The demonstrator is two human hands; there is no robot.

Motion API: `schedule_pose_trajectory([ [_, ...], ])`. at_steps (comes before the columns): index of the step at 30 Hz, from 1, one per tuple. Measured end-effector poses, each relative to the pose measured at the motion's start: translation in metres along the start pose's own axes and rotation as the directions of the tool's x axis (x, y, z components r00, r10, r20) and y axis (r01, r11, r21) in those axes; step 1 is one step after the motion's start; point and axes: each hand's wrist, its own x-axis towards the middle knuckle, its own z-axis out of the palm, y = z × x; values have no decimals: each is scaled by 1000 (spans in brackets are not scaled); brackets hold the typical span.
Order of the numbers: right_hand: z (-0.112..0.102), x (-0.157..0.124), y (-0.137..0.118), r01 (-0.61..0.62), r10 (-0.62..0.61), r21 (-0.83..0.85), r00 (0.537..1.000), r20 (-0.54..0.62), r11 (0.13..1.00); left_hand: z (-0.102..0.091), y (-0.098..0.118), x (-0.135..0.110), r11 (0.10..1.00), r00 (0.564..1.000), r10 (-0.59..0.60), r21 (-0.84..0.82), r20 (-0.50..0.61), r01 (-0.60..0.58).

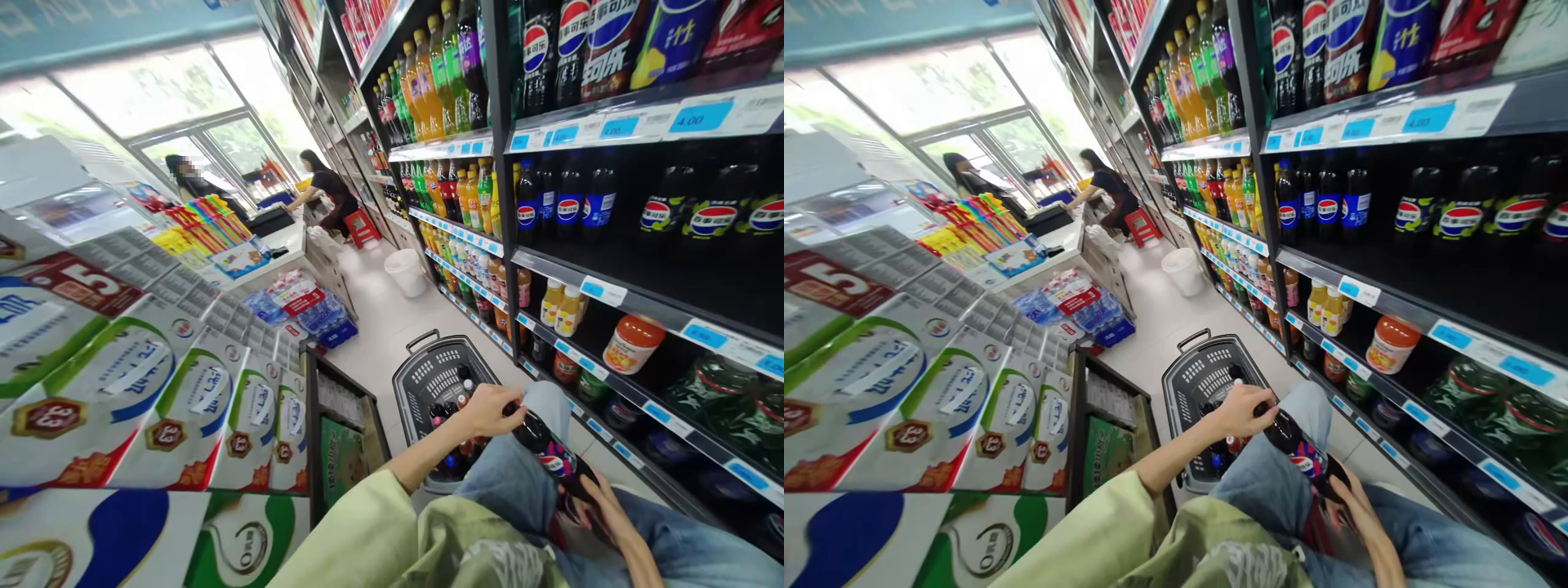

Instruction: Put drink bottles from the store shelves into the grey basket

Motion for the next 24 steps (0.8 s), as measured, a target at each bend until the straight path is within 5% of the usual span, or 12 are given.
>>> schedule_pose_trajectory([
  [3, 1, -2, 6, -63, 62, 16, 997, 36, 998, -3, 9, -11, 988, 991, -124, -93, -39, 120],
  [7, 20, -3, 4, -134, 130, 25, 983, 129, 991, -12, 22, -19, 882, 915, -389, -328, -104, 338],
  [14, 30, 0, -25, -121, 123, -22, 974, 188, 992, -76, 13, -28, 800, 813, -560, -357, -158, 482],
  [19, 16, 2, -30, -70, 80, -93, 990, 112, 993, -111, -23, -40, 804, 777, -582, -31, -239, 593],
  [24, 18, 2, -27, -94, 107, -130, 990, 94, 987, -110, -91, -59, 623, 699, -700, 354, -148, 698],
])
